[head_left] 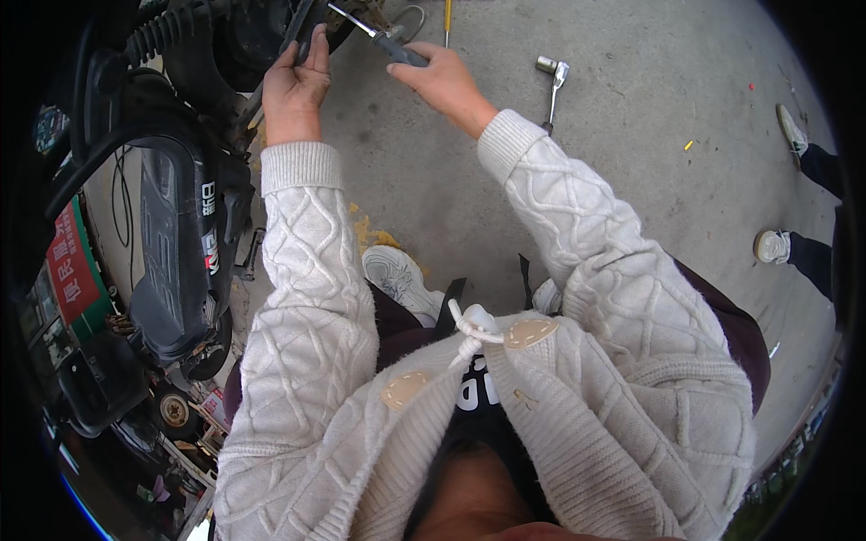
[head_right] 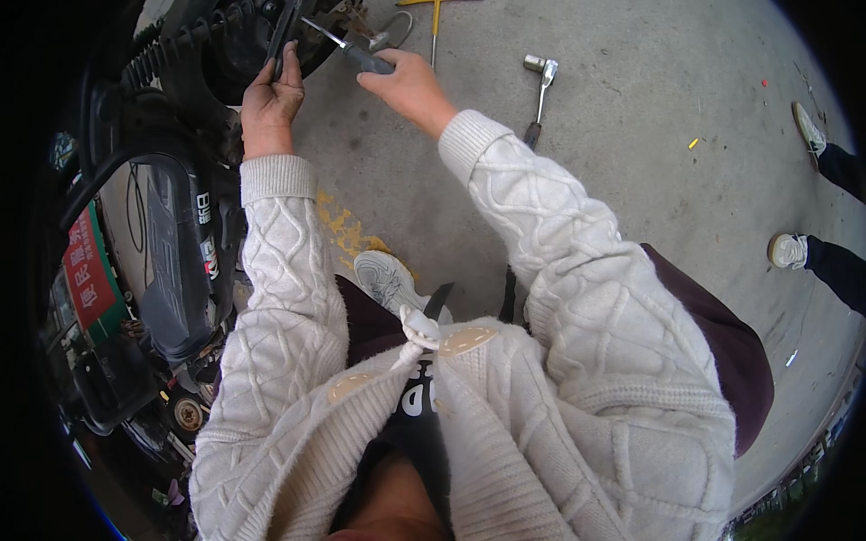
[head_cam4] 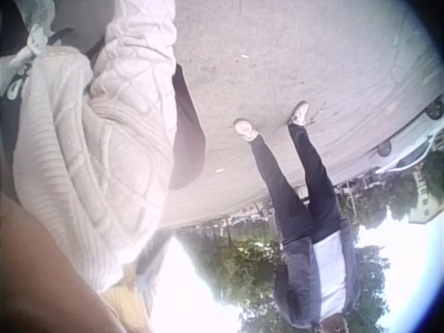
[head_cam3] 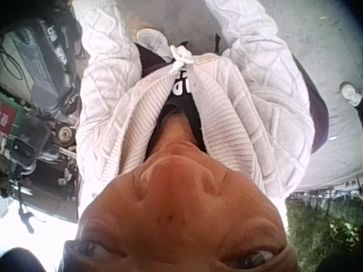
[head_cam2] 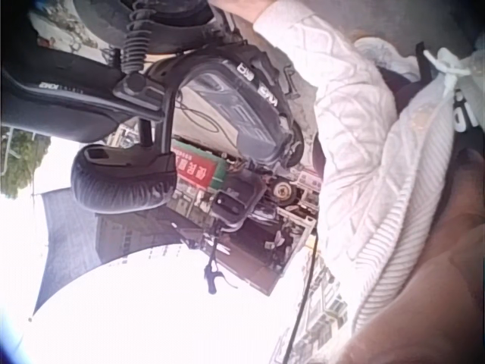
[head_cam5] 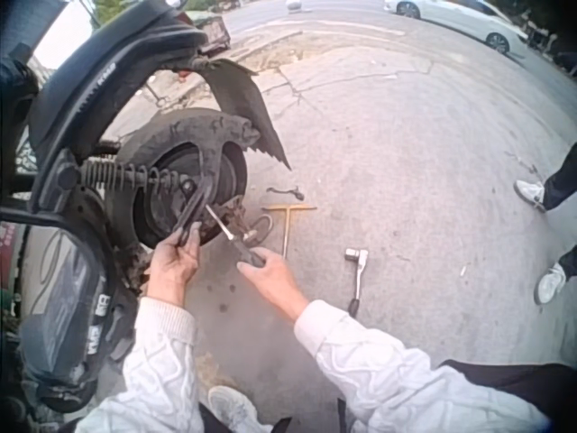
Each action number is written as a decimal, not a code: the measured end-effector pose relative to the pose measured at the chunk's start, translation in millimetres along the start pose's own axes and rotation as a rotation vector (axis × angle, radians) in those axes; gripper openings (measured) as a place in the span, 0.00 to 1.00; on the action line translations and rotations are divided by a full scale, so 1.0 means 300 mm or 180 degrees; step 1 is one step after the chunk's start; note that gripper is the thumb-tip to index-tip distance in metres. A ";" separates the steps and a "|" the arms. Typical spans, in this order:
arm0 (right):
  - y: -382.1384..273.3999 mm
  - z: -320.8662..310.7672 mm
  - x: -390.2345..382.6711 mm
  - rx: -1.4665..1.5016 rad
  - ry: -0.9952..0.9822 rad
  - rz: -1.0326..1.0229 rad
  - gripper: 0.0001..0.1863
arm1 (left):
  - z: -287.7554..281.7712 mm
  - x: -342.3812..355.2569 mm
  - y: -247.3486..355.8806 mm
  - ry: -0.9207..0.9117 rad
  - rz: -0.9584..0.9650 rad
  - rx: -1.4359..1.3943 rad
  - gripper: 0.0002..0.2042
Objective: The person removes the rear fender of a scooter, then uses a ratchet, screwdriver, and T-wrench to detach and adjust the rear brake assembly. They manipulate brake cables and fasteners while seated on a low stool.
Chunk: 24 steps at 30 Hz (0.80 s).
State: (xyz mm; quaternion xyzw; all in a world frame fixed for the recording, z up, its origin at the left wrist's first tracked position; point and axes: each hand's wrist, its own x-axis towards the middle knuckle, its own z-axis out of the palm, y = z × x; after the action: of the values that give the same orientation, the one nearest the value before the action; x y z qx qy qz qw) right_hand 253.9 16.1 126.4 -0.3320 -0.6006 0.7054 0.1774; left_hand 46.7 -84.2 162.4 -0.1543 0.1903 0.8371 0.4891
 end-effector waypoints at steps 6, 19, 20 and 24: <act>-0.024 -0.011 -0.003 -0.0134 -0.0050 -0.0013 0.17 | 0.013 0.001 -0.029 0.0429 0.0380 0.0679 0.15; 0.002 0.019 0.020 -0.0162 0.0041 -0.0176 0.20 | 0.037 -0.053 -0.141 0.0663 0.1135 0.2896 0.13; 0.002 0.018 0.022 -0.0106 -0.0003 -0.0203 0.19 | 0.039 -0.056 -0.146 0.0708 0.1164 0.2915 0.13; -0.018 -0.002 0.036 -0.0093 -0.0085 0.0085 0.19 | 0.043 -0.055 -0.179 0.0862 0.1325 0.2800 0.13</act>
State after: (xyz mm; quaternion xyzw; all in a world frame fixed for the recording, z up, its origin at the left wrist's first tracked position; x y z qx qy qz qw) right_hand 245.8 24.8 128.7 -0.3331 -0.6087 0.7032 0.1551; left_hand 100.8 -66.6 172.1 0.0005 0.6135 0.7299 0.3014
